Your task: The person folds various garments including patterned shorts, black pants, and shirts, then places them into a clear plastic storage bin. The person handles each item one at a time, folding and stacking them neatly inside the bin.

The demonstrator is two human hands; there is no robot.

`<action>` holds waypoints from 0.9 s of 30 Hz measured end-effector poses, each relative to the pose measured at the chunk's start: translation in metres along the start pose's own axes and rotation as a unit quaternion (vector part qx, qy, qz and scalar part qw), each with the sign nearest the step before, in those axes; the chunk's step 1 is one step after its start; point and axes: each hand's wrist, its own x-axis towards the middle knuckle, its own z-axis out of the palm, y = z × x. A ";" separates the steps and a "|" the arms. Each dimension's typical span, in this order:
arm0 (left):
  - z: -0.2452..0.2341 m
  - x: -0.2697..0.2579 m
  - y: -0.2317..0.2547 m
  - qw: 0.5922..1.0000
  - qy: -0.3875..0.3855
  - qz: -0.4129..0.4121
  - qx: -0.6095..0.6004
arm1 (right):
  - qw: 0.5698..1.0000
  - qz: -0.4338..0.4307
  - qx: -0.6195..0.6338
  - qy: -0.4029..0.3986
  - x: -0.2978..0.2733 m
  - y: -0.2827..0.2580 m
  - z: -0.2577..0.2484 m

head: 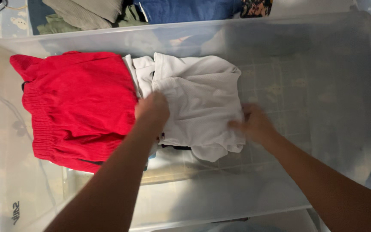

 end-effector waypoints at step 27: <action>-0.032 0.062 0.004 0.975 0.201 0.066 -0.067 | 0.953 -0.285 0.012 0.103 0.098 -0.065 -0.023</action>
